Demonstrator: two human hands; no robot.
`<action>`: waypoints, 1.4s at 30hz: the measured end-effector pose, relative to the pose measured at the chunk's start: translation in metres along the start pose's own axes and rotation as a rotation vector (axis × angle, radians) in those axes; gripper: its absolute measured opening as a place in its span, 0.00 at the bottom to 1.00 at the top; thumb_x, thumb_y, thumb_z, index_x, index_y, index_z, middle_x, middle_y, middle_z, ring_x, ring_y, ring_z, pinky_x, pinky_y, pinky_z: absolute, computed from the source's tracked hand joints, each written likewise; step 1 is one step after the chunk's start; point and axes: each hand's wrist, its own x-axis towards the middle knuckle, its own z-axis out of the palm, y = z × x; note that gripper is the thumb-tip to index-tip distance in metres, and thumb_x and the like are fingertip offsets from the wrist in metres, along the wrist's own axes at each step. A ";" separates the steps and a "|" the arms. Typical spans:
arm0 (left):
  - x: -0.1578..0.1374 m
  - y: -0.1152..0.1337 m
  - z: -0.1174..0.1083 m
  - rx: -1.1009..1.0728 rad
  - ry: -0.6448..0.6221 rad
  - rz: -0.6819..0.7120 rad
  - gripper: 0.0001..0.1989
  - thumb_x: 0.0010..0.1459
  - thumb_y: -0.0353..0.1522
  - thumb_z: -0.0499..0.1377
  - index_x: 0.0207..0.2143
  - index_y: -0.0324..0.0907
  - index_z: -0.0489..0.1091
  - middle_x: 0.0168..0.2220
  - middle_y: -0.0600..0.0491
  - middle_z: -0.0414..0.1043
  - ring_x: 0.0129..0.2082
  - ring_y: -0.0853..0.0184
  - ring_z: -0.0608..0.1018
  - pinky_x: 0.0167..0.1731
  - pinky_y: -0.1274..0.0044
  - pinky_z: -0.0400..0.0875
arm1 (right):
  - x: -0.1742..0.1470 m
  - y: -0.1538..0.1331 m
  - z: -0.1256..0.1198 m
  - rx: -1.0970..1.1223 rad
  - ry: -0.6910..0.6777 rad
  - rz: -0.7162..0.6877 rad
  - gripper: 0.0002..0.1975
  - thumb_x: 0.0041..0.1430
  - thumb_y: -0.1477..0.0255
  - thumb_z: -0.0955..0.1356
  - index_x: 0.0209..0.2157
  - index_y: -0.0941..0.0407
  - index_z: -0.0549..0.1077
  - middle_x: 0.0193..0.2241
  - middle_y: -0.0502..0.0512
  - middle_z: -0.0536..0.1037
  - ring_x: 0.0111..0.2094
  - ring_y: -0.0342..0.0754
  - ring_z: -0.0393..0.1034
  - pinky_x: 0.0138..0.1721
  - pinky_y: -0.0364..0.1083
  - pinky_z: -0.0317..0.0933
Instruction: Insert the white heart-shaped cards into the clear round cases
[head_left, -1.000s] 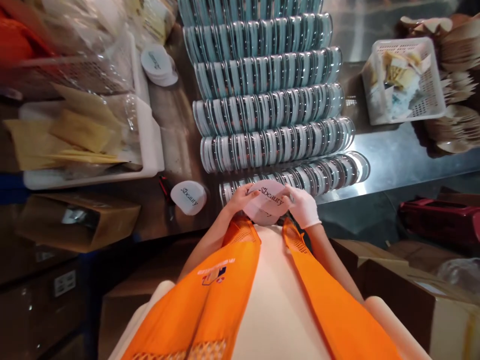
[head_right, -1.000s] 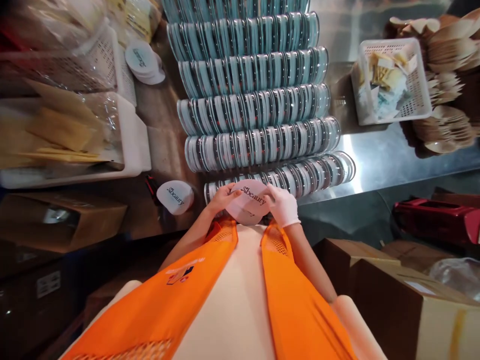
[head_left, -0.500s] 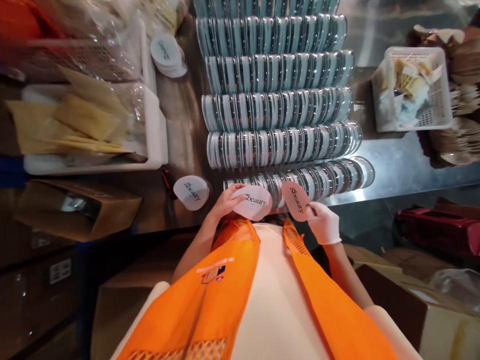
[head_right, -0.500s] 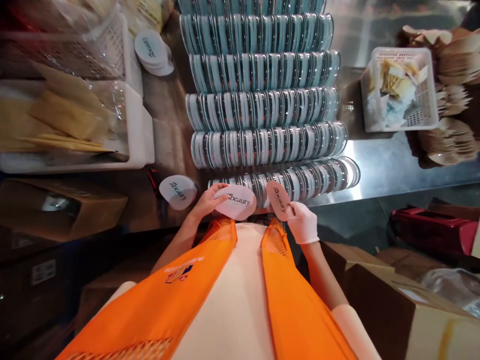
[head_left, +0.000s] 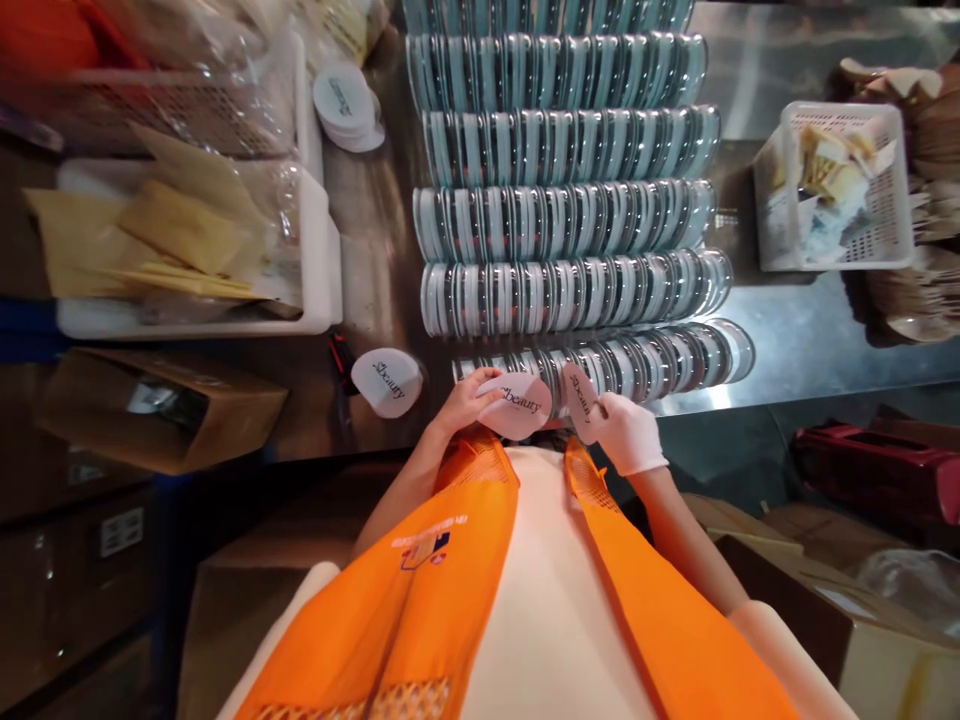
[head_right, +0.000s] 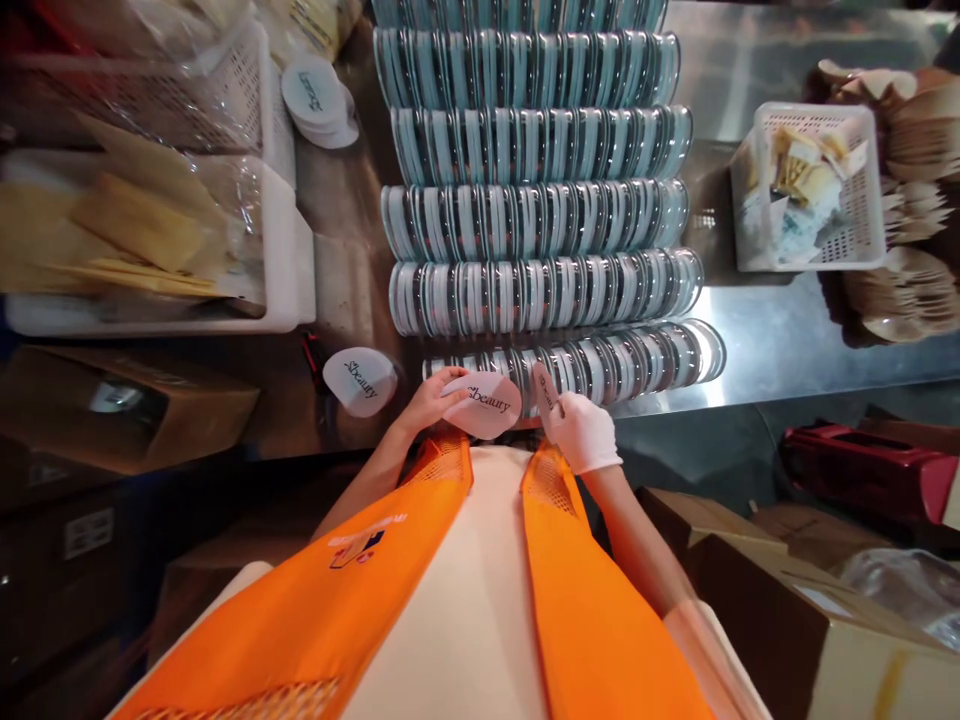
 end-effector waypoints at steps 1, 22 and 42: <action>0.000 0.000 0.000 0.011 0.000 0.004 0.22 0.59 0.42 0.65 0.52 0.42 0.71 0.50 0.48 0.77 0.49 0.59 0.79 0.52 0.71 0.71 | 0.007 -0.002 0.009 -0.007 -0.032 0.002 0.13 0.65 0.70 0.62 0.31 0.56 0.76 0.33 0.58 0.81 0.31 0.47 0.71 0.31 0.45 0.50; 0.005 0.007 -0.001 -0.050 0.031 -0.042 0.26 0.56 0.49 0.66 0.47 0.39 0.73 0.44 0.47 0.78 0.42 0.61 0.79 0.43 0.74 0.72 | 0.008 -0.013 0.065 0.364 0.044 0.096 0.19 0.69 0.60 0.62 0.48 0.52 0.81 0.40 0.57 0.84 0.40 0.51 0.77 0.41 0.44 0.65; -0.043 -0.003 -0.050 -0.064 0.093 -0.063 0.24 0.57 0.42 0.65 0.53 0.41 0.73 0.51 0.47 0.77 0.49 0.59 0.78 0.49 0.71 0.73 | -0.023 -0.011 0.007 0.263 0.227 -0.099 0.12 0.62 0.67 0.65 0.27 0.55 0.75 0.26 0.53 0.79 0.27 0.44 0.69 0.30 0.41 0.56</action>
